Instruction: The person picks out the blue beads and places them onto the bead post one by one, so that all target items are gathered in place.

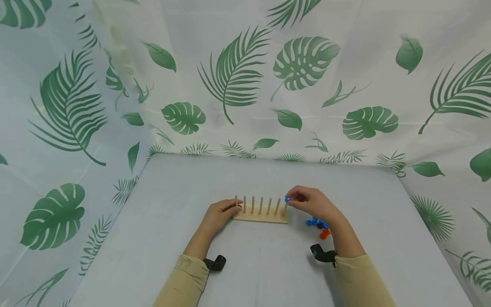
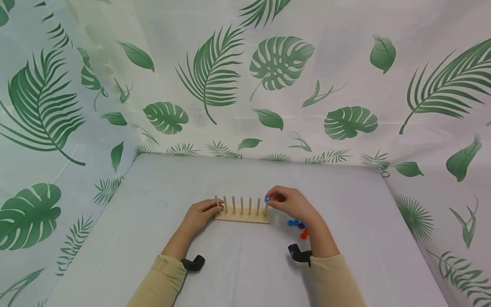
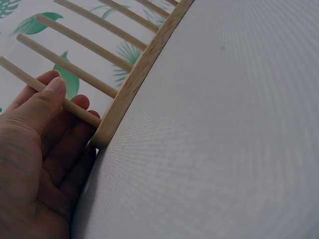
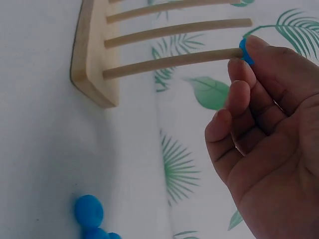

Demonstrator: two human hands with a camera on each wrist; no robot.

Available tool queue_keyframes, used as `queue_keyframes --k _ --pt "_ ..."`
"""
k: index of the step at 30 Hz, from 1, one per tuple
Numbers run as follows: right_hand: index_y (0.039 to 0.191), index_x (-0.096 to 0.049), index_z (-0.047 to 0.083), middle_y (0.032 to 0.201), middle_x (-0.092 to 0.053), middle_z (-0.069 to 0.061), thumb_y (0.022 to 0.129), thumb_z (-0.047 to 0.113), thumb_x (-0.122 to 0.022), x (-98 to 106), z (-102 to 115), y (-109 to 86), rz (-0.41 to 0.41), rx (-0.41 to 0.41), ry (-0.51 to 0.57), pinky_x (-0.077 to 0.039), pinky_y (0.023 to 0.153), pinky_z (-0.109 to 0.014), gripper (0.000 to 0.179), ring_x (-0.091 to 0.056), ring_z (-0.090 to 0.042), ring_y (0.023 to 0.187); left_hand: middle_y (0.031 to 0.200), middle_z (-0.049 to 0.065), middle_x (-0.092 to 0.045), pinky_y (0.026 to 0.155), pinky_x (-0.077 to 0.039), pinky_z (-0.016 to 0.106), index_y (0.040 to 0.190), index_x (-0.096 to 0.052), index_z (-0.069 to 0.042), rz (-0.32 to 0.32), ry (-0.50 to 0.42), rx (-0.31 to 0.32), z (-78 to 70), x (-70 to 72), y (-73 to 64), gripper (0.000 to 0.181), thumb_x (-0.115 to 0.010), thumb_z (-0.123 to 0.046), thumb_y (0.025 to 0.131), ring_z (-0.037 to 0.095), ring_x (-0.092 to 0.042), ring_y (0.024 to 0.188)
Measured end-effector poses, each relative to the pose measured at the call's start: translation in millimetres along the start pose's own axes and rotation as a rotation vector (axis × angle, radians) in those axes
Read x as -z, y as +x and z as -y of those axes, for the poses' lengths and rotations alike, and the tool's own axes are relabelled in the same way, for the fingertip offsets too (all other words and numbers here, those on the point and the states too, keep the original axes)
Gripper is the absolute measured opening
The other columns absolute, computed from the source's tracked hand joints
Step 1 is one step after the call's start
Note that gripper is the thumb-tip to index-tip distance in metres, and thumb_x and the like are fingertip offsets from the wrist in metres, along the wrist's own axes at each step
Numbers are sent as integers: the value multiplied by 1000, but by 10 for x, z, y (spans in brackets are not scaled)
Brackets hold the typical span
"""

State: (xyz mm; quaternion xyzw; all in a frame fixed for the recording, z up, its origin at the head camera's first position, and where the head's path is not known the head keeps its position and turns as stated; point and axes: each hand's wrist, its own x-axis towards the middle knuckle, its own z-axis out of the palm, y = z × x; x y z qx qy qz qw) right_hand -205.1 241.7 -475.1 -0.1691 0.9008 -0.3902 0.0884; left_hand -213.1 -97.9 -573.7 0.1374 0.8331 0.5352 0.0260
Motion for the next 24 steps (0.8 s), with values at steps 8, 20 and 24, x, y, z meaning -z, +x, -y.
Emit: queue_keyframes --k 8,20,24 --pt "107 -68 24 97 -65 4 94 32 -69 -196 -213 1 3 6 11 -54 81 -33 16 -60 -14 89 120 -15 -70 102 -51 42 110 -72 -44 -1 0 -5 43 -14 13 21 -67 -47 90 12 -61 123" --pt "101 -67 20 93 -65 -1 89 26 -75 -431 -389 14 18 -68 78 -51 70 -31 16 -61 -15 79 122 -12 -70 104 -50 45 111 -73 -41 -13 2 -10 36 -18 3 23 -69 -46 89 16 -61 125" --pt "98 -66 22 99 -63 -1 87 28 -77 -474 -456 26 22 -90 85 -49 75 -32 17 -60 -15 83 122 -12 -70 104 -50 44 112 -73 -40 -10 0 -15 27 -13 4 23 -68 -45 90 16 -61 125"
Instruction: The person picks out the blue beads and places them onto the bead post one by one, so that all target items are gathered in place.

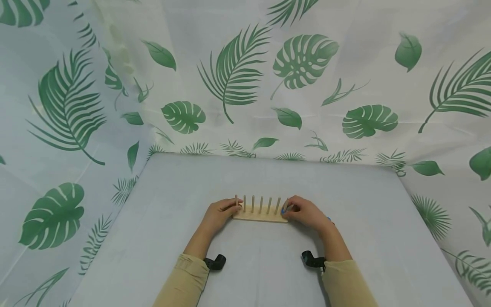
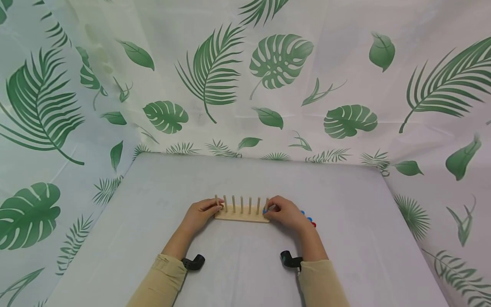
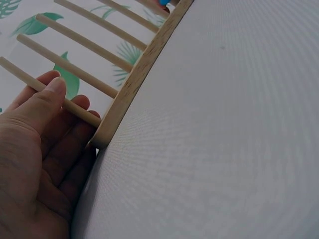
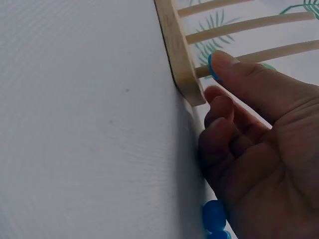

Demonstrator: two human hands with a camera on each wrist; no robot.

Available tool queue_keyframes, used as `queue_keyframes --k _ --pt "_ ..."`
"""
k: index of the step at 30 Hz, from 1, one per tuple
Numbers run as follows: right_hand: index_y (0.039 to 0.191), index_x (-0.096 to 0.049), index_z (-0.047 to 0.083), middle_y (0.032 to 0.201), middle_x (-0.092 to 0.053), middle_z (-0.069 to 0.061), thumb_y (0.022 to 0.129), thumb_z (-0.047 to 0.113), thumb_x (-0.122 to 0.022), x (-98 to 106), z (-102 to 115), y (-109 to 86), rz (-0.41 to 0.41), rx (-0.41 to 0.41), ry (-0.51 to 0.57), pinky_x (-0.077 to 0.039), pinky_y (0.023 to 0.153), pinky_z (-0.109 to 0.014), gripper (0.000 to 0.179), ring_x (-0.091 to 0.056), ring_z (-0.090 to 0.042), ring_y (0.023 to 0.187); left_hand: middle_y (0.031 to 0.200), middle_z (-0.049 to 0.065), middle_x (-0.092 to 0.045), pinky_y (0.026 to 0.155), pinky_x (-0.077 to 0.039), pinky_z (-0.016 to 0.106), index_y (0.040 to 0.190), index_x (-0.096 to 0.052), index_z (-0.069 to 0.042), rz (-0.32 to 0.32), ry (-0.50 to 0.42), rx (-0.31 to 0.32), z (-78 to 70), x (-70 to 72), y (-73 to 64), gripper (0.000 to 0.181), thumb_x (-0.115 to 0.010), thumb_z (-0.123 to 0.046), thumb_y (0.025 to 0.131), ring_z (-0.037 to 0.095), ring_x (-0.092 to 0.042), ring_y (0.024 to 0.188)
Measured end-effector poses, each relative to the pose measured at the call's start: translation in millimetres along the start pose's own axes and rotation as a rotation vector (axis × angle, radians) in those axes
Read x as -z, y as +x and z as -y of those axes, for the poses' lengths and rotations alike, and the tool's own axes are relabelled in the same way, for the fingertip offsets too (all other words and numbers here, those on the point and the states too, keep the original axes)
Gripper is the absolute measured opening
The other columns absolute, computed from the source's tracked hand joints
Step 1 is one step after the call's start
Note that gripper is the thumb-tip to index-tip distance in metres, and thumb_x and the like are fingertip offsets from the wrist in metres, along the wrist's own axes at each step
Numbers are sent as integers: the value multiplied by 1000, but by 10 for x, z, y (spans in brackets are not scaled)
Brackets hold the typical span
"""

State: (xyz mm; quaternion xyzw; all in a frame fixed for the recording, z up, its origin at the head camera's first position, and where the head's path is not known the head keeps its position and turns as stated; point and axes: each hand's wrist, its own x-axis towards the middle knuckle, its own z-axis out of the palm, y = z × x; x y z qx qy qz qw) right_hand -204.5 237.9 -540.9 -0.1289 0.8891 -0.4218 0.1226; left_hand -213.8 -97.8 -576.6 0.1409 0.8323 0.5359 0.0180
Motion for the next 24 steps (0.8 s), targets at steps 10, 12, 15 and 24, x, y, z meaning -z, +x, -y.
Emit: queue_keyframes --k 10,12,15,24 --pt "93 -65 24 100 -59 1 87 26 -77 4 -35 51 20 9 -82 -47 74 -32 13 -56 -14 85 121 -11 -71 103 -51 45 112 -73 -40 1 34 -8 -18 2 13 24 -67 -46 91 17 -61 123" --pt "93 -65 24 99 -59 1 87 26 -77 8 -30 60 29 11 -96 -47 74 -32 13 -56 -14 84 121 -11 -71 103 -51 45 112 -73 -39 2 32 -6 -22 5 13 23 -67 -47 91 17 -61 124" --pt "94 -66 23 100 -59 1 87 25 -77 13 -24 71 38 14 -104 -47 74 -32 13 -56 -14 85 121 -11 -71 102 -51 45 113 -73 -39 3 26 -11 -28 11 13 24 -66 -47 91 17 -61 124" --pt "106 -66 26 109 -64 3 87 27 -77 112 76 31 74 -23 -151 -49 80 -34 22 -60 -13 93 120 -11 -71 100 -52 44 113 -73 -40 12 22 0 -16 16 14 25 -66 -47 91 17 -62 123"
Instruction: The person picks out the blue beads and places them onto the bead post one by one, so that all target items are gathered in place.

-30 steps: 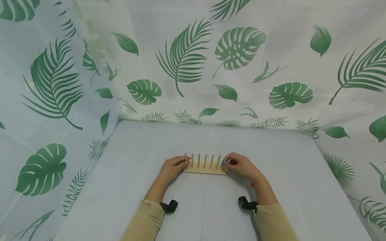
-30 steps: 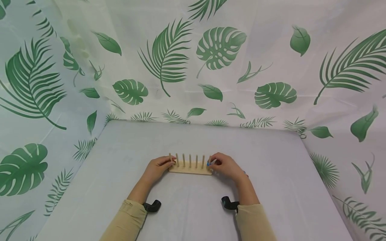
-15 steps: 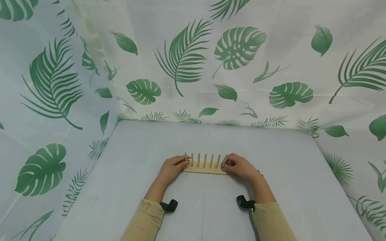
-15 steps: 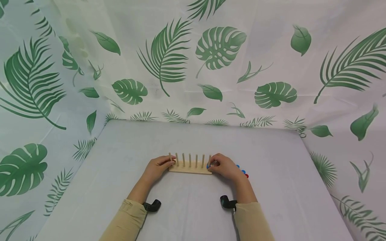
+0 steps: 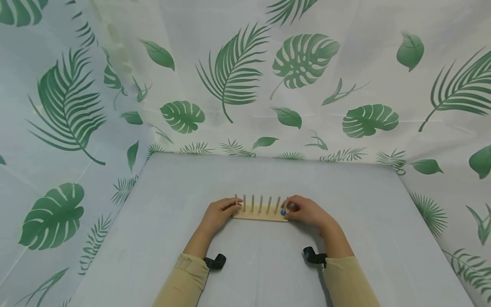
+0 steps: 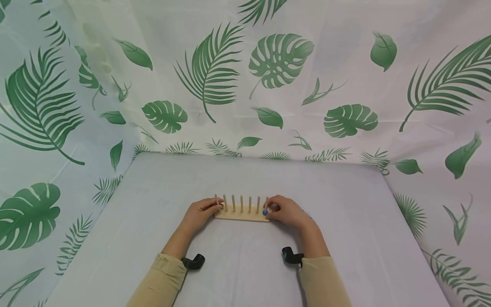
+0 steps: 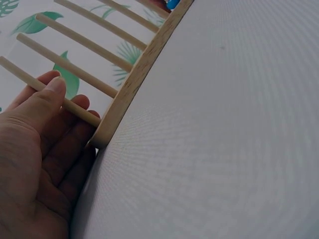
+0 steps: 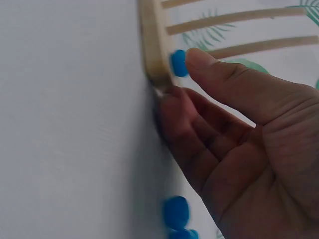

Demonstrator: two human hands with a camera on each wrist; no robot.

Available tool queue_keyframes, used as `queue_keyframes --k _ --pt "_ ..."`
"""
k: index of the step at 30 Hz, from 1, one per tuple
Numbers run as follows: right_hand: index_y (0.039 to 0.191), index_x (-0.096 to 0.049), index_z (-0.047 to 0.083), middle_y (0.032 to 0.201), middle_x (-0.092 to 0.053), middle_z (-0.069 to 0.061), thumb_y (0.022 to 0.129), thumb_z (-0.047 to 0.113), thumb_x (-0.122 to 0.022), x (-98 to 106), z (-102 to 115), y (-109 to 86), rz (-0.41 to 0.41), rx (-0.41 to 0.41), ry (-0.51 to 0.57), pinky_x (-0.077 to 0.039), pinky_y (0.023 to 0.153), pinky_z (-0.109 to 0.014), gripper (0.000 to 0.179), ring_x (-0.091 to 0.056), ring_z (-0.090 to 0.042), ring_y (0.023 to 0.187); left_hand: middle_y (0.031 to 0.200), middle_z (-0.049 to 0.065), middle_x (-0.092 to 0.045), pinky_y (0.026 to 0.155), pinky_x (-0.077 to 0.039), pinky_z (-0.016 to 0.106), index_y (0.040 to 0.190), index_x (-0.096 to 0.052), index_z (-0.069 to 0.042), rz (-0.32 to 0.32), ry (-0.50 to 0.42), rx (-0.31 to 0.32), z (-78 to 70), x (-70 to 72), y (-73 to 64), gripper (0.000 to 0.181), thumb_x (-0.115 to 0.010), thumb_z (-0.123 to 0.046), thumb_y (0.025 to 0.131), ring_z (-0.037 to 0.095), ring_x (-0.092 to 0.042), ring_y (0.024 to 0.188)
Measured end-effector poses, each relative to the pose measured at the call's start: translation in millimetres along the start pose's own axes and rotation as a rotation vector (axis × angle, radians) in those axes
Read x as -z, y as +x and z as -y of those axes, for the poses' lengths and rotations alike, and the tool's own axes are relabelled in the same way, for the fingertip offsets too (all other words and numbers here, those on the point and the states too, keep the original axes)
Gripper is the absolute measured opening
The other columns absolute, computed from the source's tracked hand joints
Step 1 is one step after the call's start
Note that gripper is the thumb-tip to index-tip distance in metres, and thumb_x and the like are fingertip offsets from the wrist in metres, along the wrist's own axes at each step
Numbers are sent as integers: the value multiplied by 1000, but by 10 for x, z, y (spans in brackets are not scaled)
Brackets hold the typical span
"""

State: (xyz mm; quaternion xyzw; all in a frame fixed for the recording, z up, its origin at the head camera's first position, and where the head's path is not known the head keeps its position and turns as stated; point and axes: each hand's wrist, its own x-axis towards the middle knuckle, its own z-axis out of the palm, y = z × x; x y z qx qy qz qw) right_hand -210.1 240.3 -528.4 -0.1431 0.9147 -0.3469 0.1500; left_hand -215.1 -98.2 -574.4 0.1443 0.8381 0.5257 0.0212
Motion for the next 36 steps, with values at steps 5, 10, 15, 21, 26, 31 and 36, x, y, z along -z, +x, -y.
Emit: queue_keyframes --k 5,10,15,21,26,31,36 --pt "118 -66 27 119 -67 1 93 27 -70 145 20 -113 -27 -75 29 -53 82 -35 25 -64 -15 100 120 -11 -71 101 -51 45 113 -73 -40 0 -9 4 3 6 -8 26 -66 -49 90 17 -62 123" --pt "118 -67 24 115 -68 1 96 29 -66 276 -31 -243 -74 -104 14 -52 79 -32 23 -63 -17 96 121 -13 -70 103 -50 44 111 -73 -43 1 -15 15 0 13 -9 24 -66 -51 89 14 -61 124" --pt "118 -67 19 108 -68 0 96 29 -67 338 -141 -396 -84 -127 -1 -51 72 -30 24 -59 -16 87 121 -14 -70 103 -50 44 111 -72 -43 -3 -12 14 -9 13 -8 22 -67 -48 90 14 -61 124" --pt "117 -67 19 99 -65 -4 93 29 -70 308 -248 -546 -69 -202 21 -50 64 -31 26 -56 -19 77 119 -15 -70 103 -51 44 109 -72 -44 -7 -14 14 -15 11 -9 19 -68 -45 91 14 -61 123" --pt "115 -68 18 106 -67 -6 92 25 -71 249 -288 -588 -75 -210 20 -49 63 -30 24 -56 -19 77 118 -16 -70 102 -51 44 108 -71 -47 -15 -9 24 -12 10 -8 17 -68 -46 91 12 -61 122" --pt "113 -69 16 113 -67 -9 90 21 -72 217 -262 -584 -90 -196 19 -50 65 -29 23 -57 -19 82 119 -16 -70 103 -51 44 108 -72 -45 -16 -16 29 -5 9 -5 19 -68 -46 90 13 -61 123" --pt "112 -70 17 116 -67 -8 89 19 -73 182 -269 -569 -98 -180 -15 -50 74 -32 24 -57 -21 93 119 -16 -70 103 -50 43 109 -72 -45 -10 -14 22 5 2 -3 20 -68 -48 90 12 -61 123"
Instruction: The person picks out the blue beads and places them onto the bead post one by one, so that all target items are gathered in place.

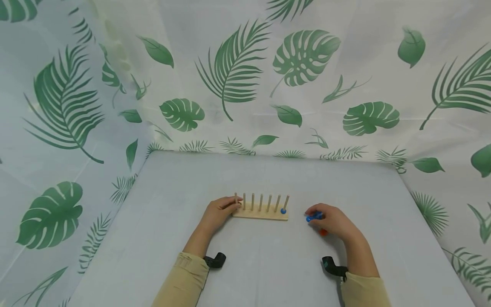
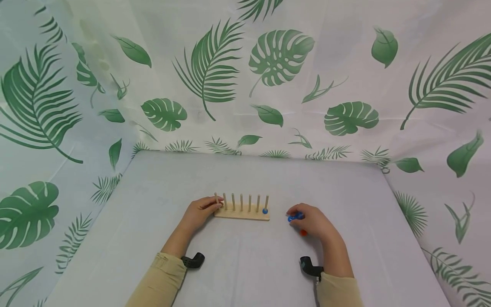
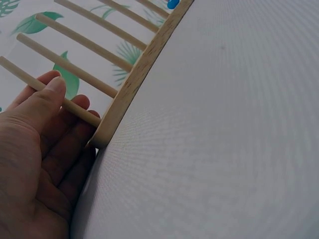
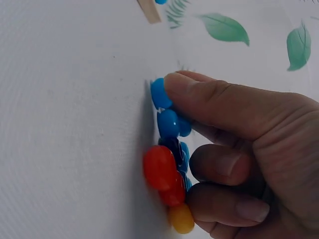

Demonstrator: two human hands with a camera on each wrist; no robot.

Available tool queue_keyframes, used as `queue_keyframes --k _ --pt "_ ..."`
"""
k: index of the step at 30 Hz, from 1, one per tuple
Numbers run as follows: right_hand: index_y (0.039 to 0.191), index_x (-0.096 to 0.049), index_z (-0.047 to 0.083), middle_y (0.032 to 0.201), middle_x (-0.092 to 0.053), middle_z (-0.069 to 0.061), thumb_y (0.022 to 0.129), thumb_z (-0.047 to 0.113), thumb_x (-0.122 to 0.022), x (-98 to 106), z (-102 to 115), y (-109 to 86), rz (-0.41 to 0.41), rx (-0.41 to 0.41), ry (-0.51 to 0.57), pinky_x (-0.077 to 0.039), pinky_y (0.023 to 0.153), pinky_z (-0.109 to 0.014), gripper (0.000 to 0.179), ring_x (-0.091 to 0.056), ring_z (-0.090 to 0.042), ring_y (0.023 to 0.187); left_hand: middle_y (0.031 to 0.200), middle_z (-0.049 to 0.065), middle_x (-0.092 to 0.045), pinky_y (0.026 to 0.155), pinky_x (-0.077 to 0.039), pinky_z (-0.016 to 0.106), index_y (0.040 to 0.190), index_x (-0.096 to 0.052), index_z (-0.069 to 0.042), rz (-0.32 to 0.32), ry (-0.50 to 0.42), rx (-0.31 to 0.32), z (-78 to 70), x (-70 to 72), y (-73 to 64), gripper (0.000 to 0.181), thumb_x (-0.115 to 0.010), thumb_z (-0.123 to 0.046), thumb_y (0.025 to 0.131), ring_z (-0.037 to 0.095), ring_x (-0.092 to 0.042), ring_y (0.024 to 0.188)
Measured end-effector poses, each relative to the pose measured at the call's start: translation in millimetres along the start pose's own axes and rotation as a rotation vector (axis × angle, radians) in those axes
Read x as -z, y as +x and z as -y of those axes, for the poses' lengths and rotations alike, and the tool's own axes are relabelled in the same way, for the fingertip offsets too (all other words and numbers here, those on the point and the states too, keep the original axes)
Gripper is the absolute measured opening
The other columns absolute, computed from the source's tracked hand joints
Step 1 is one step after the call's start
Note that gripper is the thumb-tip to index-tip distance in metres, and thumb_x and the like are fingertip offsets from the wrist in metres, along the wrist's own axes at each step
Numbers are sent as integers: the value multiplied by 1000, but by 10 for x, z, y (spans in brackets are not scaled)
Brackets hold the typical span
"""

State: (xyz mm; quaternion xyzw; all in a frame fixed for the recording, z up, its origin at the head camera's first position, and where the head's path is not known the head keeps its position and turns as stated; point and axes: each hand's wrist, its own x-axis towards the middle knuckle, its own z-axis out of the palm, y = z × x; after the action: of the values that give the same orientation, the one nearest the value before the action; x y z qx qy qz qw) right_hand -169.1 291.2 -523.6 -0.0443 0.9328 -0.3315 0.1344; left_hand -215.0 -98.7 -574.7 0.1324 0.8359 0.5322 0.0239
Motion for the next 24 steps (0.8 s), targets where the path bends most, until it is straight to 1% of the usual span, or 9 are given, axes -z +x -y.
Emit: queue_keyframes --k 4,8,12,18,24 --pt "112 -71 17 118 -66 -8 89 19 -73 -14 -2 18 -8 21 -48 -51 84 -40 23 -58 -24 101 118 -17 -70 102 -51 43 108 -72 -46 -6 5 -5 2 -10 1 18 -68 -47 90 11 -62 121" --pt "113 -71 17 119 -66 -8 89 21 -74 -10 -13 14 -23 30 -63 -51 89 -46 24 -59 -27 105 118 -17 -70 102 -51 43 108 -72 -46 -9 0 4 -3 -18 3 19 -68 -48 90 11 -62 121" --pt "112 -71 17 119 -66 -7 88 22 -74 -6 -39 13 -33 37 -71 -51 91 -47 24 -59 -27 108 119 -16 -70 102 -51 44 109 -72 -45 -8 1 5 -9 -14 1 20 -68 -48 89 12 -62 122" --pt "105 -72 16 116 -63 -6 89 19 -73 -16 -45 43 -23 92 -133 -51 92 -51 17 -59 -28 107 119 -14 -71 101 -51 44 110 -73 -42 -12 11 -8 -17 -2 -1 20 -69 -46 90 14 -62 122" --pt "103 -72 17 116 -62 -6 89 20 -73 -33 -58 69 -21 92 -160 -52 90 -49 14 -59 -26 104 119 -14 -71 103 -51 44 109 -74 -41 -10 18 -13 -24 -2 5 20 -69 -45 90 14 -61 123"
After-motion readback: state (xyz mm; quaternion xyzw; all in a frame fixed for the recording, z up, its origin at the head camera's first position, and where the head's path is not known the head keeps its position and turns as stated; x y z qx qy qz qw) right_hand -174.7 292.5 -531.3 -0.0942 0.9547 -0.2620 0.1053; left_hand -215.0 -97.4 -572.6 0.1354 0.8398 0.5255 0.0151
